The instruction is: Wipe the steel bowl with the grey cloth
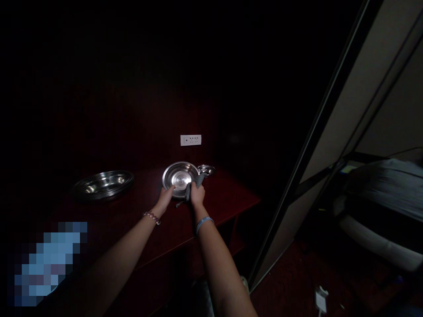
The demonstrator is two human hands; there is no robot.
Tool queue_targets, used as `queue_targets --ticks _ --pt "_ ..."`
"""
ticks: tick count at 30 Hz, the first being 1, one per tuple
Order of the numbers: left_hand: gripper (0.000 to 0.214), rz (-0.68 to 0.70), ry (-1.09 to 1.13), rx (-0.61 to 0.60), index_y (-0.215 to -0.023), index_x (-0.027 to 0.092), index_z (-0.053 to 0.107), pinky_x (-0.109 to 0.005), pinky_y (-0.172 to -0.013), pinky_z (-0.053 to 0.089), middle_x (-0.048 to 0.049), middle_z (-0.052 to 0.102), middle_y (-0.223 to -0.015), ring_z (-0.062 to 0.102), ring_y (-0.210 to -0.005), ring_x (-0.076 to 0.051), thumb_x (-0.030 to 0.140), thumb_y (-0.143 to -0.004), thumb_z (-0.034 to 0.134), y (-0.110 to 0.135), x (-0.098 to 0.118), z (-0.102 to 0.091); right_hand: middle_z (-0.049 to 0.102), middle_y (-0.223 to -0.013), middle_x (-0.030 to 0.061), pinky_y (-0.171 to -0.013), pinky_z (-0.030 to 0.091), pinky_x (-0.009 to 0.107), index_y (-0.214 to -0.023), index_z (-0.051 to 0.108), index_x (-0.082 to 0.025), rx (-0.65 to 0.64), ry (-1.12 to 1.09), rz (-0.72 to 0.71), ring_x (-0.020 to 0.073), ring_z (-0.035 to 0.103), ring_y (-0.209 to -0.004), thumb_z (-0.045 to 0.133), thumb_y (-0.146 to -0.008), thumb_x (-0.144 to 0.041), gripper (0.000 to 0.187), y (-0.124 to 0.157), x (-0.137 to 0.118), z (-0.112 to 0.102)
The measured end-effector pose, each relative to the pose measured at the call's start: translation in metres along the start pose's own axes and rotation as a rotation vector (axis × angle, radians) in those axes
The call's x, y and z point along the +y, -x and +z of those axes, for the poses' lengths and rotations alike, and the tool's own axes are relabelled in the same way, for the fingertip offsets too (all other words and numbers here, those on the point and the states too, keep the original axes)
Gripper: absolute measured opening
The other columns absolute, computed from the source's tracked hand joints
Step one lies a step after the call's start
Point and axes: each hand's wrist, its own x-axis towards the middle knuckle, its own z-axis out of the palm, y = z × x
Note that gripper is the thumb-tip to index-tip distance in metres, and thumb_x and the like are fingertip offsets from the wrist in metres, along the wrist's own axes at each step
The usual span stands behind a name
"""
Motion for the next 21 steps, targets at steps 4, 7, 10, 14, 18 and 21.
queue_targets --ticks 4,7,10,14,18,21 --pt "0.017 -0.006 -0.010 0.016 -0.092 0.018 0.069 -0.042 -0.105 0.055 -0.0087 0.081 -0.101 0.071 -0.118 -0.028 0.007 -0.080 0.065 0.002 0.002 0.000 0.080 -0.092 0.0110 -0.080 0.053 0.027 -0.087 0.078 -0.016 -0.014 0.017 -0.011 0.0248 0.075 -0.093 0.056 -0.088 -0.033 0.028 0.000 0.000 -0.001" --pt "0.018 0.001 -0.006 -0.002 -0.095 0.018 0.069 -0.042 -0.107 0.054 -0.0080 0.081 -0.104 0.072 -0.117 -0.027 0.008 -0.080 0.067 0.002 0.001 0.000 0.080 -0.095 0.0119 -0.082 0.054 0.028 -0.090 0.079 -0.016 -0.021 0.025 -0.013 0.0258 0.075 -0.094 0.054 -0.089 -0.032 0.030 0.001 -0.001 -0.001" --pt "0.015 -0.004 0.003 -0.010 -0.093 0.017 0.069 -0.043 -0.107 0.053 -0.0101 0.080 -0.104 0.074 -0.110 -0.026 0.009 -0.080 0.067 0.000 -0.002 -0.001 0.080 -0.093 0.0120 -0.081 0.054 0.029 -0.088 0.079 -0.016 -0.014 0.016 -0.011 0.0265 0.075 -0.094 0.054 -0.089 -0.032 0.030 0.001 0.000 -0.001" --pt "0.013 0.004 0.012 0.014 -0.089 0.016 0.069 -0.045 -0.106 0.053 -0.0103 0.080 -0.097 0.075 -0.105 -0.027 0.010 -0.078 0.069 -0.003 -0.006 -0.002 0.080 -0.090 0.0090 -0.079 0.054 0.027 -0.086 0.078 -0.018 -0.014 0.004 -0.009 0.0251 0.076 -0.093 0.055 -0.088 -0.032 0.027 0.003 0.000 -0.001" --pt "0.012 0.025 0.033 0.001 -0.087 0.016 0.069 -0.046 -0.107 0.053 -0.0097 0.078 -0.089 0.075 -0.102 -0.028 0.009 -0.076 0.069 -0.004 -0.009 -0.004 0.081 -0.092 0.0106 -0.079 0.054 0.026 -0.087 0.078 -0.016 -0.011 0.008 -0.037 0.0253 0.076 -0.093 0.054 -0.087 -0.030 0.028 0.004 0.000 -0.002" --pt "0.013 0.035 0.039 0.003 -0.085 0.017 0.067 -0.044 -0.106 0.053 -0.0076 0.076 -0.084 0.074 -0.101 -0.027 0.007 -0.077 0.067 -0.003 -0.009 -0.005 0.081 -0.094 0.0118 -0.080 0.054 0.026 -0.087 0.077 -0.015 -0.019 0.015 -0.060 0.0252 0.077 -0.093 0.054 -0.088 -0.028 0.027 0.006 -0.001 -0.004"
